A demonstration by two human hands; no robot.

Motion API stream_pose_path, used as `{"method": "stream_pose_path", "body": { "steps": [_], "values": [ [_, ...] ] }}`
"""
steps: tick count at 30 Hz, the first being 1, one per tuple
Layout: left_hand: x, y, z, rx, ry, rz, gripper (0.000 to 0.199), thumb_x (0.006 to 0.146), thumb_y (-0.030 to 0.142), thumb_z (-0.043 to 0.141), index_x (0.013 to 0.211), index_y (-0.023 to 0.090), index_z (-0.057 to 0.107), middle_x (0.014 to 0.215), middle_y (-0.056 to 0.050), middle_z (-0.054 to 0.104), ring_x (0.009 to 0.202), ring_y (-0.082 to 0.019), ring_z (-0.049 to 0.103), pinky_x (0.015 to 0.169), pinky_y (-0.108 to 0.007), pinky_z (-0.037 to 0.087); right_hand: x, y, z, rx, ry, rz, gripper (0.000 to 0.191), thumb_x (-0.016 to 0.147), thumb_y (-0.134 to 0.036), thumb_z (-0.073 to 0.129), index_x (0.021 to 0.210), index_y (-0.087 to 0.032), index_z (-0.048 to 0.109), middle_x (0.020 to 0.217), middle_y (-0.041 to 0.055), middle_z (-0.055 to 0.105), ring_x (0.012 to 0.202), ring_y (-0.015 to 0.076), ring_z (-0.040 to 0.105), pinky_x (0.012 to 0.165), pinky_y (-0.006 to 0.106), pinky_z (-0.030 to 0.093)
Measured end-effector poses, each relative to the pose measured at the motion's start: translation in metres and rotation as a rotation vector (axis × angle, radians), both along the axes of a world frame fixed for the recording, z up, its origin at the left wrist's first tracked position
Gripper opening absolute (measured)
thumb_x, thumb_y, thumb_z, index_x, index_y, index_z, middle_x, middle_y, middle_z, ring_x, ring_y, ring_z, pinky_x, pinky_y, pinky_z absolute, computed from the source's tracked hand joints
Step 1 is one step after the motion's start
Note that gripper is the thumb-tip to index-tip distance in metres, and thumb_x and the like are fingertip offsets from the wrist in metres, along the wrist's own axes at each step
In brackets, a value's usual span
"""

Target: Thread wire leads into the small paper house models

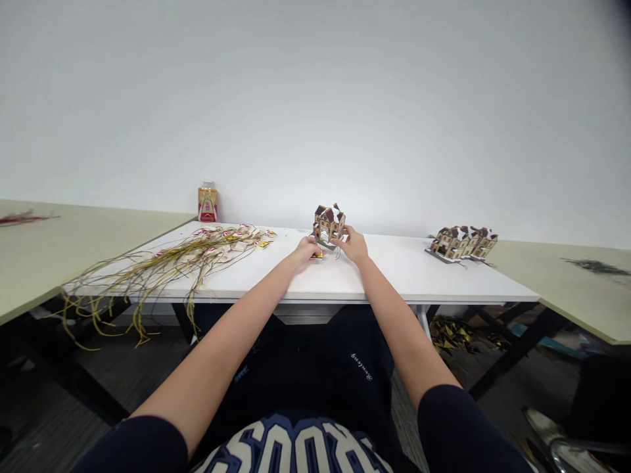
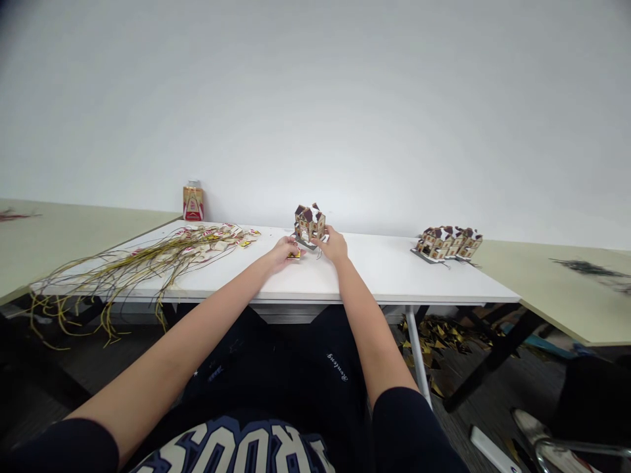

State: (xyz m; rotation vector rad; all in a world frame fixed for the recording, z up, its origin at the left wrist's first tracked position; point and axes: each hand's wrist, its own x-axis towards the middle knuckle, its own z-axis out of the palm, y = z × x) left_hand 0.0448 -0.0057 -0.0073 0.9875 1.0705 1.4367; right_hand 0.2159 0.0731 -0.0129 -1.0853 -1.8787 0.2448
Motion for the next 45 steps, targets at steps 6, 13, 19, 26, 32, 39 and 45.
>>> {"method": "stream_pose_path", "body": {
  "steps": [6, 13, 19, 26, 32, 39, 45],
  "values": [
    [-0.004, 0.003, 0.002, 0.076, 0.013, 0.064, 0.037, 0.052, 0.005, 0.064, 0.083, 0.018, 0.050, 0.068, 0.002, 0.060, 0.074, -0.019, 0.068, 0.069, -0.031, 0.049, 0.000, -0.002, 0.002, -0.019, 0.015, -0.004, 0.056, 0.072, -0.051, 0.070, 0.120, -0.025, 0.059, 0.109, 0.0050, 0.071, 0.071, 0.0173, 0.059, 0.069, 0.032, 0.046],
    [-0.007, 0.011, -0.008, 0.316, 0.222, 0.213, 0.039, 0.056, 0.011, 0.071, 0.089, 0.018, 0.053, 0.078, 0.001, 0.060, 0.067, -0.013, 0.060, 0.069, -0.031, 0.052, -0.001, 0.002, -0.001, -0.014, 0.050, 0.040, 0.056, 0.073, -0.050, 0.069, 0.120, -0.023, 0.058, 0.108, 0.0053, 0.071, 0.070, 0.0162, 0.058, 0.071, 0.031, 0.046],
    [-0.005, 0.001, -0.007, 0.527, 0.490, 0.240, 0.046, 0.058, 0.015, 0.074, 0.099, 0.020, 0.054, 0.088, 0.001, 0.056, 0.068, -0.010, 0.057, 0.061, -0.023, 0.047, -0.002, 0.002, -0.002, 0.015, 0.071, 0.131, 0.056, 0.072, -0.051, 0.070, 0.119, -0.022, 0.059, 0.107, 0.0050, 0.071, 0.068, 0.0152, 0.056, 0.071, 0.031, 0.047],
    [-0.007, 0.002, -0.004, 0.596, 0.458, 0.289, 0.042, 0.057, 0.021, 0.080, 0.090, 0.020, 0.055, 0.076, 0.004, 0.054, 0.068, -0.010, 0.058, 0.066, -0.024, 0.050, -0.002, 0.000, -0.001, 0.059, 0.051, 0.251, 0.061, 0.072, -0.051, 0.072, 0.123, -0.020, 0.058, 0.107, 0.0063, 0.071, 0.071, 0.0164, 0.057, 0.072, 0.032, 0.047],
    [-0.012, 0.006, -0.006, 0.634, 0.558, 0.383, 0.030, 0.061, 0.024, 0.079, 0.082, 0.020, 0.059, 0.075, 0.003, 0.061, 0.068, -0.013, 0.057, 0.067, -0.027, 0.049, -0.002, 0.001, -0.001, 0.072, 0.122, 0.330, 0.063, 0.071, -0.050, 0.073, 0.124, -0.019, 0.058, 0.105, 0.0070, 0.072, 0.068, 0.0157, 0.056, 0.068, 0.031, 0.047],
    [-0.013, 0.004, -0.004, 0.691, 0.681, 0.423, 0.017, 0.067, 0.025, 0.077, 0.082, 0.022, 0.069, 0.084, -0.002, 0.067, 0.077, -0.017, 0.060, 0.073, -0.030, 0.049, -0.002, 0.004, -0.003, 0.065, 0.134, 0.314, 0.064, 0.070, -0.051, 0.074, 0.124, -0.020, 0.059, 0.106, 0.0068, 0.071, 0.068, 0.0157, 0.055, 0.067, 0.032, 0.047],
    [-0.010, -0.003, -0.001, 0.733, 0.720, 0.382, 0.014, 0.072, 0.026, 0.073, 0.084, 0.021, 0.070, 0.090, -0.003, 0.070, 0.081, -0.017, 0.062, 0.070, -0.029, 0.047, -0.003, 0.006, -0.004, 0.072, 0.145, 0.321, 0.062, 0.072, -0.050, 0.072, 0.125, -0.020, 0.059, 0.106, 0.0066, 0.071, 0.068, 0.0158, 0.056, 0.068, 0.032, 0.047]
  ]
}}
